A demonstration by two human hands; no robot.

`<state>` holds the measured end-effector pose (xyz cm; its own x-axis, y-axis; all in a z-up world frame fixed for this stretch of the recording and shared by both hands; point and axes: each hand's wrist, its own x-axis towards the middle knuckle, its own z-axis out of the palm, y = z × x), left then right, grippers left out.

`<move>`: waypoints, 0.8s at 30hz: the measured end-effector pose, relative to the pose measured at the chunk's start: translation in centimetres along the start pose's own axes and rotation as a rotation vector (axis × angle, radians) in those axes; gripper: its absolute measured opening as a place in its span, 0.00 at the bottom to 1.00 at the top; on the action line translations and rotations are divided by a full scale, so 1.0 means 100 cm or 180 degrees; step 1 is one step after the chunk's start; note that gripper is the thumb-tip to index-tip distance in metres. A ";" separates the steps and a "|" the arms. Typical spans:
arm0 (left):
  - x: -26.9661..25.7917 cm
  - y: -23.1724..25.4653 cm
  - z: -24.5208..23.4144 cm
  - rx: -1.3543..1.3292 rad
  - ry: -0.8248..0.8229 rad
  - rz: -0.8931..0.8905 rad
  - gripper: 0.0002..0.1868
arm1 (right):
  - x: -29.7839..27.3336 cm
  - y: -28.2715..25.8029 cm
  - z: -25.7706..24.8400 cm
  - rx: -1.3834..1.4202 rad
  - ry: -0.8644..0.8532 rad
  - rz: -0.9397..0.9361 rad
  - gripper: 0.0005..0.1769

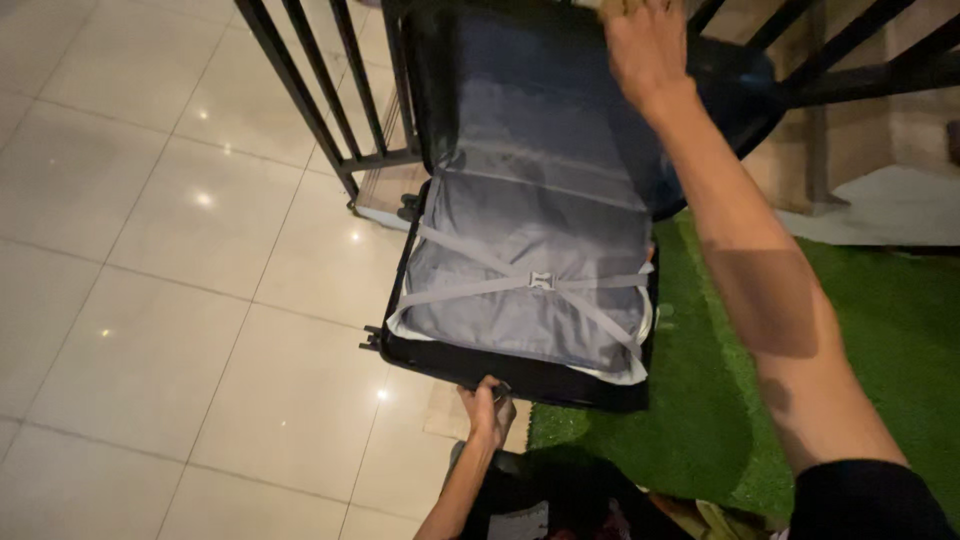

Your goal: The person folds a white cloth, places it on top of other folded clothes inside a suitcase, and secures the contents by buckling the internal straps.

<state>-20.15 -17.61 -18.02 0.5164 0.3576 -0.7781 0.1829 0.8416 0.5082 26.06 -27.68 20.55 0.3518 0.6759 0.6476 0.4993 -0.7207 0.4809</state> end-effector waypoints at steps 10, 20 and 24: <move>0.033 0.047 -0.019 0.0152 0.0268 0.0919 0.12 | -0.047 0.044 -0.137 0.0976 -0.1323 0.0466 0.25; 0.068 0.266 0.022 0.1935 0.0751 0.2284 0.12 | -0.226 0.081 -0.243 0.1308 -0.1372 0.2245 0.15; 0.031 0.338 0.090 0.2200 0.0064 0.2792 0.14 | -0.323 0.042 -0.275 0.1543 -0.1063 0.3366 0.08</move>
<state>-4.86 8.28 0.07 0.6823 0.7292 -0.0517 0.1908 -0.1093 0.9755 -5.00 -56.80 17.89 0.9169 -0.1542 0.3680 0.0612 -0.8570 -0.5117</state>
